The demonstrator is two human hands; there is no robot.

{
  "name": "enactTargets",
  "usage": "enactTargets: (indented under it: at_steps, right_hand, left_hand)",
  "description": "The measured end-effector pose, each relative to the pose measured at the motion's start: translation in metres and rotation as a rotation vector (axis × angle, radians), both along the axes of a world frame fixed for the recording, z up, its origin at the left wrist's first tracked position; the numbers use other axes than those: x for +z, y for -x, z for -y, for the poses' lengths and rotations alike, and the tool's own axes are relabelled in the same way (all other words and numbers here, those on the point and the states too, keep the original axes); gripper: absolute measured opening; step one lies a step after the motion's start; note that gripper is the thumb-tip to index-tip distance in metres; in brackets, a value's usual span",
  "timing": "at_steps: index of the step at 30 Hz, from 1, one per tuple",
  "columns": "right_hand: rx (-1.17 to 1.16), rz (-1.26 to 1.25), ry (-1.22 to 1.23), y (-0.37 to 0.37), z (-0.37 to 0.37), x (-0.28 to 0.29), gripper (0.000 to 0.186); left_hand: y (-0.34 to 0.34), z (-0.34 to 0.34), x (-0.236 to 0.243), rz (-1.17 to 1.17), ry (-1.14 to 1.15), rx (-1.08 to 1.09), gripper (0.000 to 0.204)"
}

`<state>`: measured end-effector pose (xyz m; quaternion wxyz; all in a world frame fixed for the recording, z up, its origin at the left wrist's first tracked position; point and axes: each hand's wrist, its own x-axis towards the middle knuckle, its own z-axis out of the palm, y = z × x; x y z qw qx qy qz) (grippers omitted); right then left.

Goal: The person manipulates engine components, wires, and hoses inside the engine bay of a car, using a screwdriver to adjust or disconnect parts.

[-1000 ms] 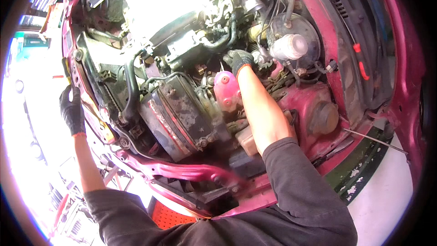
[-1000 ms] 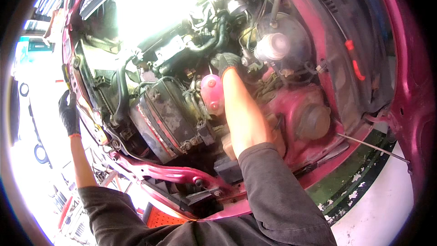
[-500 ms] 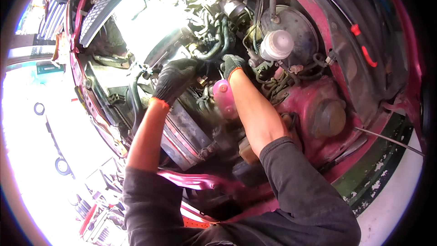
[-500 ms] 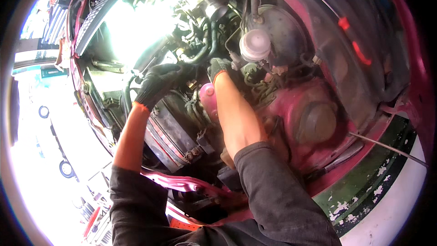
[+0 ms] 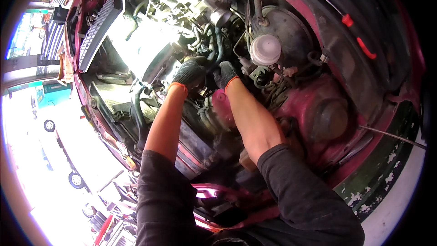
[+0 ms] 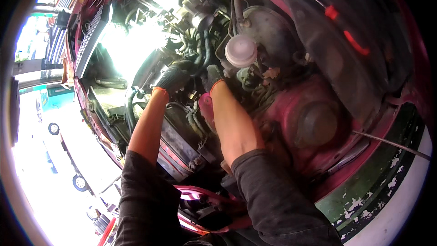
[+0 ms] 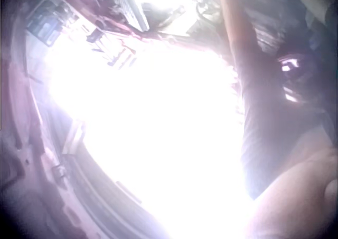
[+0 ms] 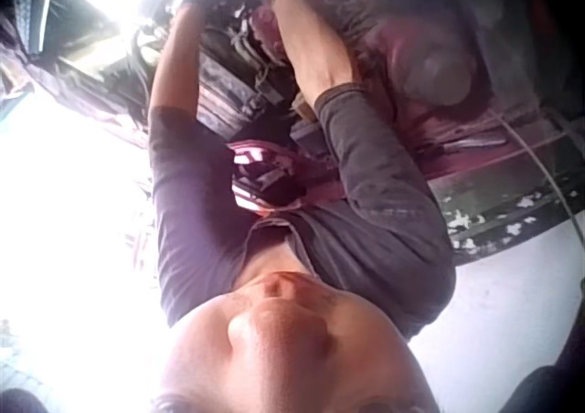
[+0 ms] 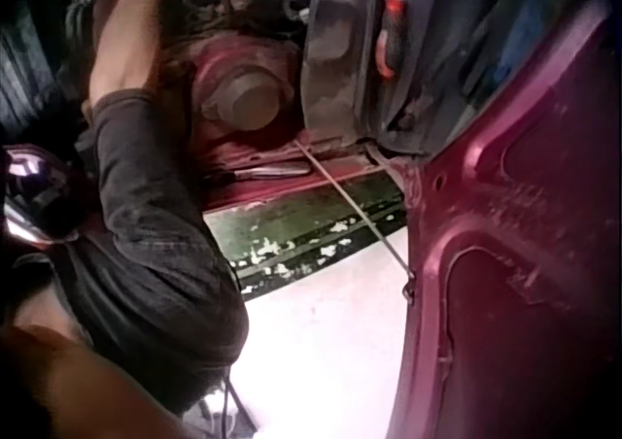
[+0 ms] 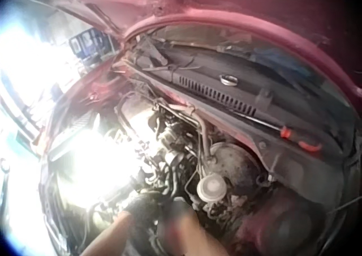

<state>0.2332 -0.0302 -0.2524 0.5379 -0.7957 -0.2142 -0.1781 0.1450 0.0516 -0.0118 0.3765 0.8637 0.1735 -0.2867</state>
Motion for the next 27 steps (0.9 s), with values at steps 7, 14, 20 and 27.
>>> enactTargets:
  at_steps: [7, 14, 20, 27]
  right_hand:
    - [0.016, -0.01, 0.032, -0.008, -0.008, -0.022, 0.068]
    - [0.072, -0.054, -0.084, -0.008, 0.008, -0.019, 0.07]
    - [0.11, -0.064, -0.161, -0.007, 0.002, -0.015, 0.071]
    - [0.139, -0.077, -0.215, -0.011, 0.006, -0.013, 0.074]
  left_hand:
    - [-0.026, -0.027, -0.065, 0.094, -0.111, -0.478, 0.029]
    - [-0.036, 0.002, -0.046, -0.141, 0.009, -0.146, 0.027]
    - [-0.025, -0.024, -0.084, -0.041, 0.347, 0.096, 0.019]
    - [-0.017, -0.002, -0.047, -0.096, 0.398, 0.207, 0.031]
